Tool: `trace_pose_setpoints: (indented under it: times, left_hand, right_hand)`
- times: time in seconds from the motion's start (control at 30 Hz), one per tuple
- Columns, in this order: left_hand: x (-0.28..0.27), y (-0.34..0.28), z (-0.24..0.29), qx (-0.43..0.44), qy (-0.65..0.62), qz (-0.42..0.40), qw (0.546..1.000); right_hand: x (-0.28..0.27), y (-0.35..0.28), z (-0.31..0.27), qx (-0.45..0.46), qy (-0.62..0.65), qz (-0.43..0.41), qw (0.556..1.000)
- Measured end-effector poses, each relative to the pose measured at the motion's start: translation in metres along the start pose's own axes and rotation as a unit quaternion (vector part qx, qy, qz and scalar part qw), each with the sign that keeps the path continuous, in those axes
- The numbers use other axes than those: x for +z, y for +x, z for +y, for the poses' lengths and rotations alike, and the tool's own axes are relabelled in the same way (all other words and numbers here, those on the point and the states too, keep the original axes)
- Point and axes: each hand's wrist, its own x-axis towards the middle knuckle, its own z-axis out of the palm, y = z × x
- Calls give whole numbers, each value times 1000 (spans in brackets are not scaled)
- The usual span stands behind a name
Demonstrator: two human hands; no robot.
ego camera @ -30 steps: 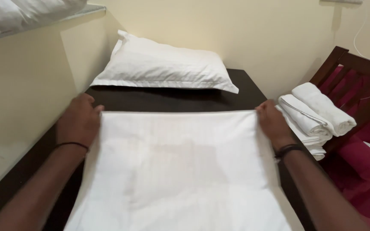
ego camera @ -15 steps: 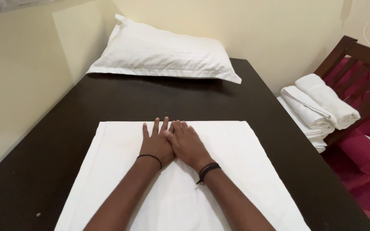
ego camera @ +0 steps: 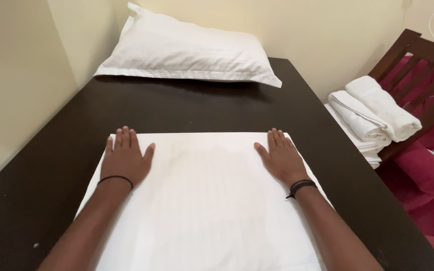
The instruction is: The person smooths a white bed sheet on a dark wooden table, then folds it in half lengthwise and smooths it again. They fold the sheet in half widthwise, smooth it, and finally fold it into a compact rectangular bundle.
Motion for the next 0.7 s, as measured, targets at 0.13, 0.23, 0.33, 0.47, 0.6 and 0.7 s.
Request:
trace_pose_setpoints:
  times: [0.13,0.23,0.33,0.47,0.6,0.7]
  left_hand:
    - [1,5,-4,-11,-8,11,1000]
    - [5,17,-4,-19,-3,21,1000]
    - [10,29,-4,-21,5,27,999]
    - [20,51,-8,-14,-16,37,999]
    - [26,63,6,-21,29,31,999]
    - [36,68,42,57,52,202,976]
  right_hand:
    - [3,6,2,7,-5,-7,1000]
    - [7,20,4,-2,-6,-8,1000]
    - [10,33,4,-3,0,-10,1000]
    - [14,49,3,6,-1,-5,1000]
    - [15,48,5,20,-5,-1,1000]
    - [16,52,7,15,2,4,1000]
